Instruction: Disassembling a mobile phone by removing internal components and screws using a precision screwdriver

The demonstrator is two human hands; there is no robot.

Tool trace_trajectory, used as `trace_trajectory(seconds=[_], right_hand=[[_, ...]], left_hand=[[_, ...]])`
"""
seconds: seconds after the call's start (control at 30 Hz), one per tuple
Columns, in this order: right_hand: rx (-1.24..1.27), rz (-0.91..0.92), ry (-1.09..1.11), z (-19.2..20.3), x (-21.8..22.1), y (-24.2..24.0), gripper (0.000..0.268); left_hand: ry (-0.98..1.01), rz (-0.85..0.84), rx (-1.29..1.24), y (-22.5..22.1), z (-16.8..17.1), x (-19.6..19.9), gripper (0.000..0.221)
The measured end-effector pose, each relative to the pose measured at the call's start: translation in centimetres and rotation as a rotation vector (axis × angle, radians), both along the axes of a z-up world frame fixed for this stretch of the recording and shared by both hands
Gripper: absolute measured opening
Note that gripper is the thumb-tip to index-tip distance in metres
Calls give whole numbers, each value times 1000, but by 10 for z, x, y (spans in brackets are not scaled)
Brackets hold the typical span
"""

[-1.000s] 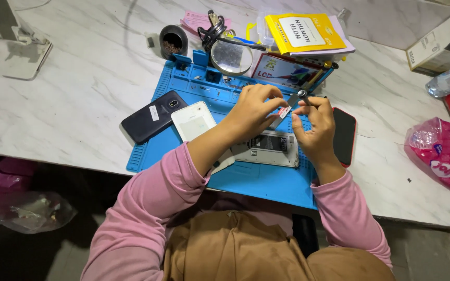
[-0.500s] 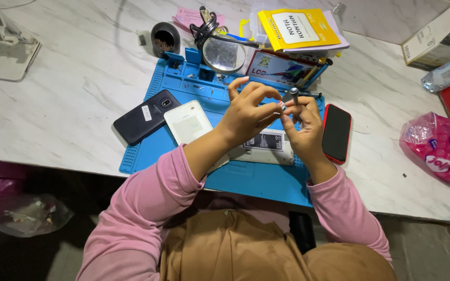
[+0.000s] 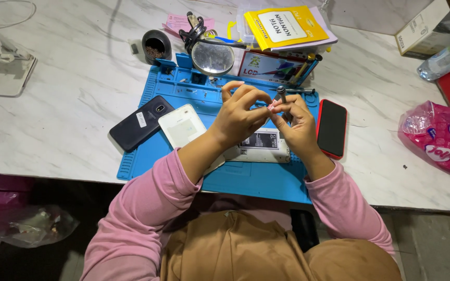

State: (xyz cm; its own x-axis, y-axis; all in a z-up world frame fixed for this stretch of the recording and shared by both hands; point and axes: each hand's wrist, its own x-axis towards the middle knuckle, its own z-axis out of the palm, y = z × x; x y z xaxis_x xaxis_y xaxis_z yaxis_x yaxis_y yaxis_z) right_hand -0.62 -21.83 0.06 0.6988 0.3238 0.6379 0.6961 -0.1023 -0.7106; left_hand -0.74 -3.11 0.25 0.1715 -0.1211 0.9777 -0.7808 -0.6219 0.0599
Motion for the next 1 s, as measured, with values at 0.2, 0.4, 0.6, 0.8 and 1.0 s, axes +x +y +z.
trace_trajectory(seconds=[0.2,0.4,0.6,0.8,1.0], right_hand=[[-63,-136,-154,8,-1,-2,23],[19,-193,-312,12,-1,-7,24],[119,-48,-483,-18,13,-16,63],[148,2,-507,-26,15,-19,81],[113,-4,-545,-19,10,-12,74]], left_hand=[[138,-4,88,4,-8,4,21],[314,-21,73,5,-29,15,24],[600,-127,-10,4,-23,6,27],[578,-112,40,4,-25,7,35],[540,-160,35,3,-22,4,38]])
